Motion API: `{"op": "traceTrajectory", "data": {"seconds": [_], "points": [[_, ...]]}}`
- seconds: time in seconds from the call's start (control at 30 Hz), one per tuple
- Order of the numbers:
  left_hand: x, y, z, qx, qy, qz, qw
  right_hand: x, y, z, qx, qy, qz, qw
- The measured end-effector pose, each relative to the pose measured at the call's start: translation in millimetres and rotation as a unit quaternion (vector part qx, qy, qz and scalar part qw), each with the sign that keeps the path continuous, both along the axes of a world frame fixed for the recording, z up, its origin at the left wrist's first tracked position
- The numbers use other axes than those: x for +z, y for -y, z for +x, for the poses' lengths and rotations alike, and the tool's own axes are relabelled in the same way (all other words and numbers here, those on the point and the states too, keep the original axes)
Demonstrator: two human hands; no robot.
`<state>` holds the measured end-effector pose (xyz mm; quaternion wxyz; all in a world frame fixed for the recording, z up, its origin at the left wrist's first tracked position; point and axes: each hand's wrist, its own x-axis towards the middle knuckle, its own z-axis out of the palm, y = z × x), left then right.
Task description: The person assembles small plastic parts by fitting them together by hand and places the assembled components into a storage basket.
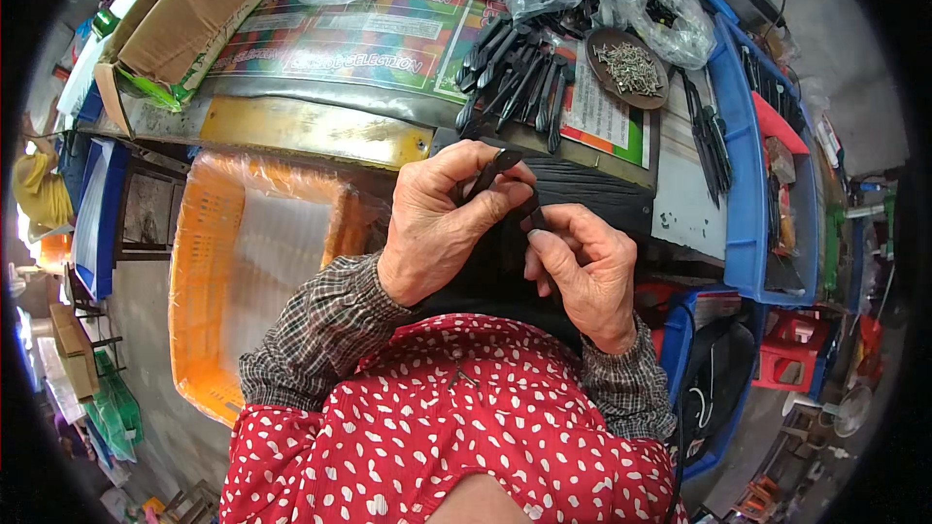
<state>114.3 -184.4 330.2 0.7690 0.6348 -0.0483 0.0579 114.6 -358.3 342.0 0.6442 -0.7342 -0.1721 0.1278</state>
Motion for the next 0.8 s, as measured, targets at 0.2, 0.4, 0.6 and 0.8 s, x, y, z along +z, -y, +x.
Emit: {"op": "traceTrajectory", "data": {"seconds": [0.2,0.4,0.6,0.8], "points": [[-2.7,0.5,-1.7,-0.005,-0.007,-0.04,0.999,-4.3,-0.6,0.2,0.006,-0.024,0.015,1.0],[-4.2,-0.9,-4.2,-0.002,-0.014,-0.021,1.0,-6.0,-2.5,-1.8,0.016,-0.031,0.02,0.999],[-4.2,-3.8,-5.6,-0.005,-0.028,-0.002,1.0,-9.1,-3.2,-3.4,0.022,-0.055,0.016,0.998],[-6.2,-3.4,-6.7,0.012,-0.029,0.049,0.998,-11.7,-4.5,0.5,0.012,0.027,-0.03,0.999]]}}
